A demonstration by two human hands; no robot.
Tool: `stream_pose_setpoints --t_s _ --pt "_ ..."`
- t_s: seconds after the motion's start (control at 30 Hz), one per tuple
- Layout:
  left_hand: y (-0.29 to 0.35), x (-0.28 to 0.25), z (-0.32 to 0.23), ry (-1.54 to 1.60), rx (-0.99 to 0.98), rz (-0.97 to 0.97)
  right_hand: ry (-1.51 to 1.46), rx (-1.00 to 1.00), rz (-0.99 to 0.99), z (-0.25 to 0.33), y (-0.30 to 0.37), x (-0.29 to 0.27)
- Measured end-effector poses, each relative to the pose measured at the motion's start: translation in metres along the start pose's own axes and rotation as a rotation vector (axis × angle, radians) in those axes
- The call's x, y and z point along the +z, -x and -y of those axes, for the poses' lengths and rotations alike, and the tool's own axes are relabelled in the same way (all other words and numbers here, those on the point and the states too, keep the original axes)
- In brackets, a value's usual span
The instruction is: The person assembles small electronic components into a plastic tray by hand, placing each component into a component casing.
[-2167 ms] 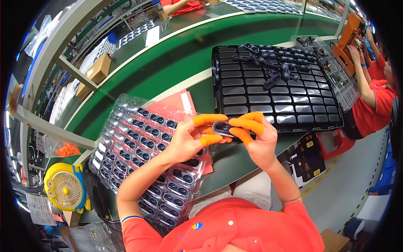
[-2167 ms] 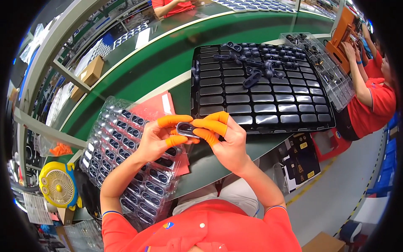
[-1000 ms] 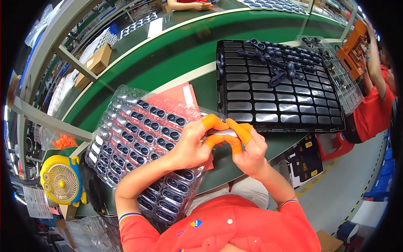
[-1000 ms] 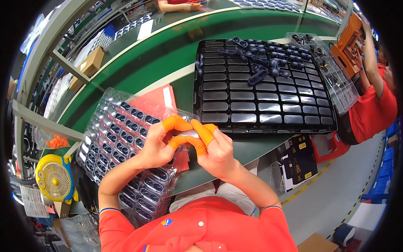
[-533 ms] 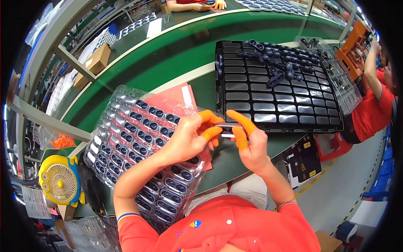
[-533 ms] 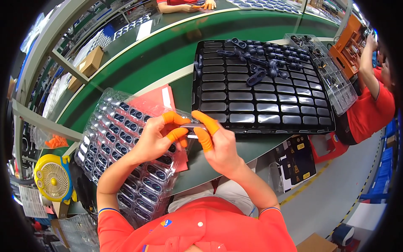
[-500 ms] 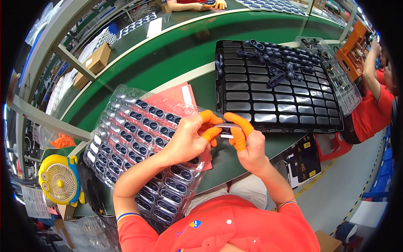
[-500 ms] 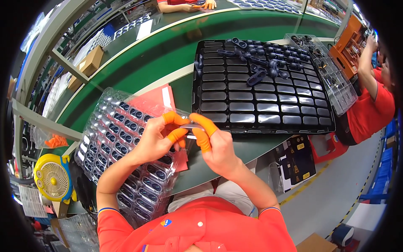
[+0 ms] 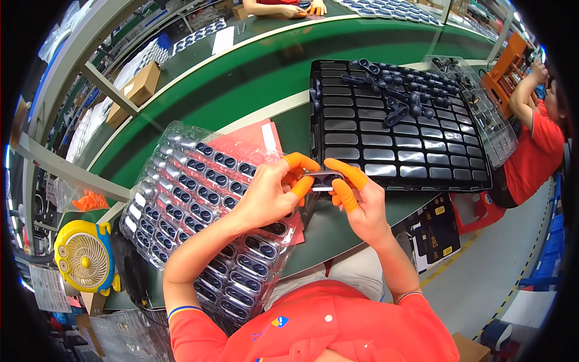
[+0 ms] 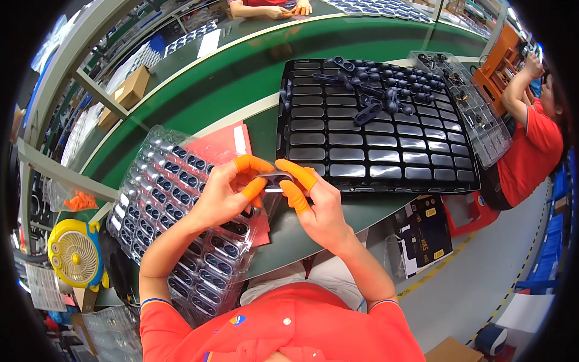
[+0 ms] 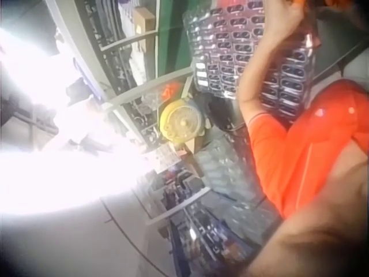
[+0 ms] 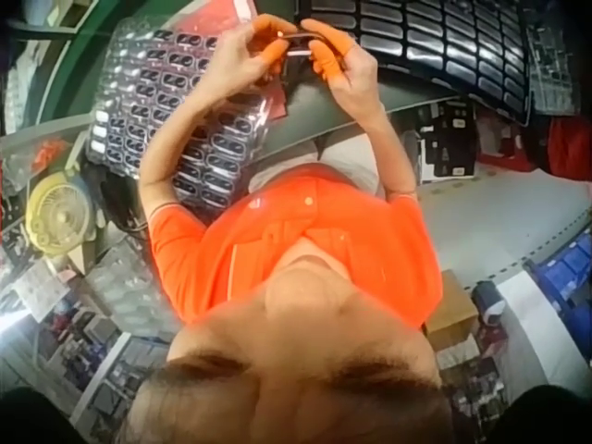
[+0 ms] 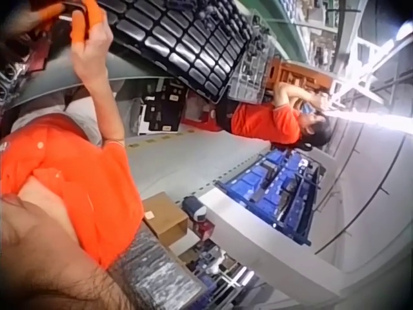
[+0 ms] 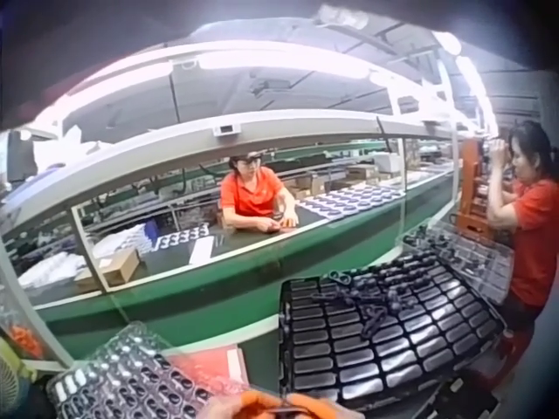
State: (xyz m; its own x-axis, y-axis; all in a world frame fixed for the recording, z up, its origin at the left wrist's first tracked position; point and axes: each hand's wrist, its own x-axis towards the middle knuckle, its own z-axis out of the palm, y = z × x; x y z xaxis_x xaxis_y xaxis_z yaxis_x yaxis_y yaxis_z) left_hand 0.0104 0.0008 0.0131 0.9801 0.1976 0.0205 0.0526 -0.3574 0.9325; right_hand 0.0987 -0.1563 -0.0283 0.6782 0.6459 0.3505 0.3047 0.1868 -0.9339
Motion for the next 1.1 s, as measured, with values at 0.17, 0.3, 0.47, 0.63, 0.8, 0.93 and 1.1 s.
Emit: stream_pose_setpoints --t_s 0.17,0.3,0.47,0.63,0.8,0.93,1.1 --pt "-0.002 -0.003 0.0 -0.159 0.153 0.017 -0.03 -0.091 0.038 -0.003 -0.001 -0.003" --pt "0.0 0.001 0.002 -0.199 0.126 0.003 -0.281 -0.119 0.022 -0.017 -0.005 0.005" --pt "0.001 0.003 -0.009 -0.357 0.149 -0.119 -0.454 0.038 -0.025 -0.009 -0.002 0.006" --pt "-0.002 0.004 0.006 -0.422 0.614 -0.083 -0.144 0.162 0.082 -0.012 0.009 0.001" --pt "0.008 0.011 0.018 -0.433 0.633 0.003 0.197 -0.141 0.071 -0.015 0.011 0.006" --pt "0.01 0.017 0.027 -0.507 0.663 -0.057 0.312 -0.266 0.09 -0.016 0.011 0.007" --pt "0.003 0.009 0.014 -0.28 0.537 -0.141 0.037 0.138 0.047 -0.003 0.007 0.005"
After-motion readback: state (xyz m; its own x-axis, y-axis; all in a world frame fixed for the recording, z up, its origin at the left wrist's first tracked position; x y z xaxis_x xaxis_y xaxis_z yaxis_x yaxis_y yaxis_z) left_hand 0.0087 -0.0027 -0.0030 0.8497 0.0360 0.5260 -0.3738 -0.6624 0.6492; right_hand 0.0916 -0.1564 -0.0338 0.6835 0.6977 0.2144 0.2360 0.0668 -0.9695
